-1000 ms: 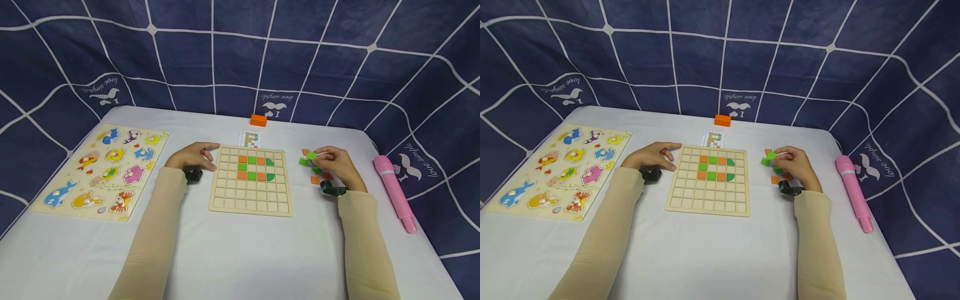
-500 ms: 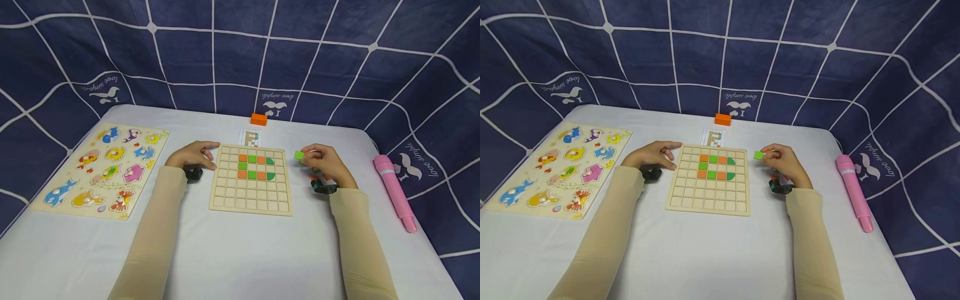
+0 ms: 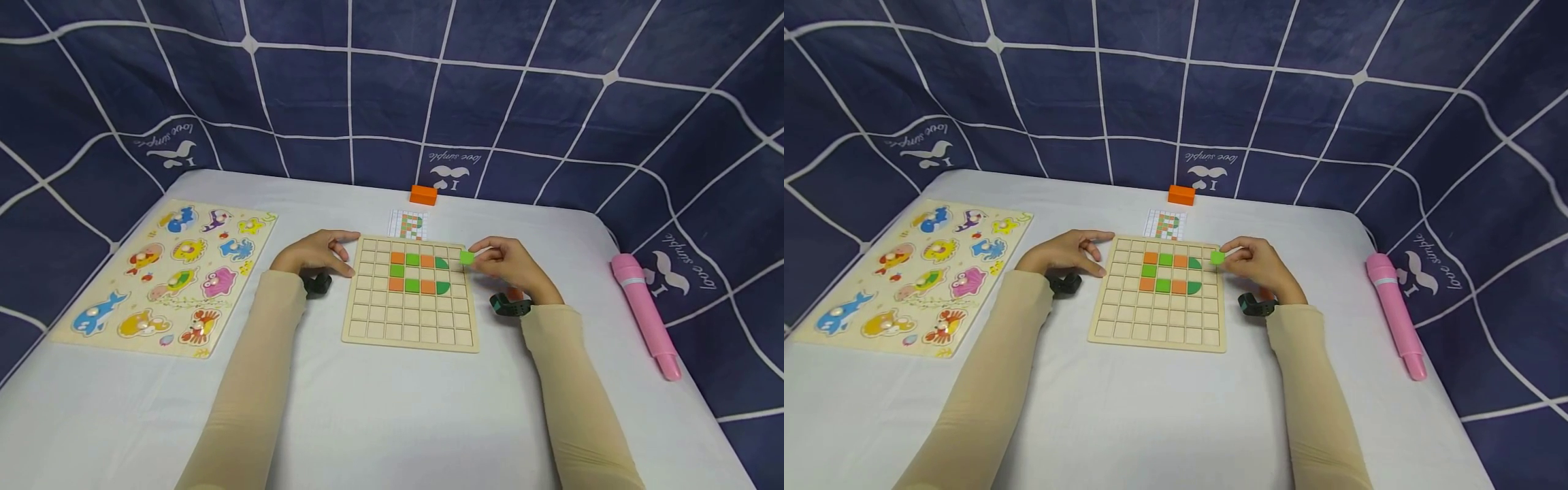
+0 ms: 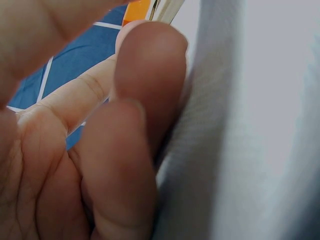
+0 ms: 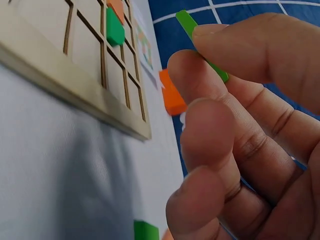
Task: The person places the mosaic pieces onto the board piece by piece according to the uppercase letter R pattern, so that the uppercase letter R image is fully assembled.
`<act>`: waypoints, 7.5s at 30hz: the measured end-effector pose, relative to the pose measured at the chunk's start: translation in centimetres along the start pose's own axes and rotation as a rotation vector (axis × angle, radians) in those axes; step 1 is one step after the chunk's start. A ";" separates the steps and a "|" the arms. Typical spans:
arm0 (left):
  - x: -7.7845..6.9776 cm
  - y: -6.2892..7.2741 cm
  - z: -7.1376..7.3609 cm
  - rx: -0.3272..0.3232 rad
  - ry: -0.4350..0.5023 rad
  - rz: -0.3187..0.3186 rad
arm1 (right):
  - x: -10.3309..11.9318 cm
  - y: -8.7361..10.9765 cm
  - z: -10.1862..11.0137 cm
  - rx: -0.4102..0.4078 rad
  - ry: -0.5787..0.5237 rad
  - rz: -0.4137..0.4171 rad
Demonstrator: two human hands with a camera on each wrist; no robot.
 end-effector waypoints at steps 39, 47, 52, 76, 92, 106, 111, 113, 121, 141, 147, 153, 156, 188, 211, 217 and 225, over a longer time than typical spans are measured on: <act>0.1 -0.2 0.1 -0.008 0.026 0.007 | 1.0 -1.9 -5.2 0.230 0.073 -0.010; 0.1 -0.2 0.1 -0.006 0.020 -0.002 | 0.9 -2.0 -5.2 0.253 0.073 0.019; 0.0 -0.1 0.0 -0.007 0.028 -0.006 | 1.0 -1.9 -5.2 0.254 0.076 0.036; 0.2 -0.2 -0.1 0.003 0.025 0.015 | -1.3 0.8 0.7 0.032 -0.010 -0.020; 0.2 -0.3 -0.1 0.002 0.020 0.006 | -4.4 2.5 4.8 -0.068 0.005 -0.109; 0.2 -0.2 0.1 0.001 0.038 0.012 | -5.2 3.9 6.9 -0.151 -0.104 -0.023; 0.1 -0.2 0.1 0.002 0.032 0.007 | -6.1 4.2 7.6 -0.168 -0.143 -0.029; 0.1 -0.2 0.1 0.002 0.034 0.008 | -6.5 4.2 7.9 -0.168 -0.139 -0.035; 0.0 -0.1 0.1 -0.002 0.021 0.007 | -7.6 3.9 8.2 -0.149 -0.052 -0.077; 0.1 -0.3 0.0 0.001 0.027 0.006 | -8.0 3.1 7.3 0.010 0.112 -0.160; 0.1 -0.2 0.0 -0.002 0.029 0.008 | -8.2 2.6 7.2 0.035 0.158 -0.192; 0.0 -0.1 0.0 0.000 0.016 0.006 | -8.0 2.5 7.1 0.038 0.190 -0.188; 0.0 -0.2 0.0 0.002 0.016 0.009 | -8.0 2.4 7.1 0.027 0.207 -0.181; 0.2 -0.1 -0.1 0.003 0.011 0.019 | -4.4 3.7 5.9 -0.072 0.250 0.044; 0.1 -0.1 0.0 -0.001 0.006 0.001 | -1.2 3.4 1.8 0.003 0.069 0.118; 0.0 -0.1 0.0 -0.001 0.000 -0.002 | -0.3 3.1 0.2 0.049 0.036 0.146; 0.0 0.0 -0.1 -0.005 0.011 0.014 | 1.4 2.6 -1.7 0.089 0.043 0.183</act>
Point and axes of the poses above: each hand's wrist, its own y-axis away from the middle knuckle, its own z-axis out of the back of the hand, x = y × z, the point moved 8 cm from there along -y, towards the middle knuckle, and after that the axes turned 2 degrees about -x, right-handed, at the moved point
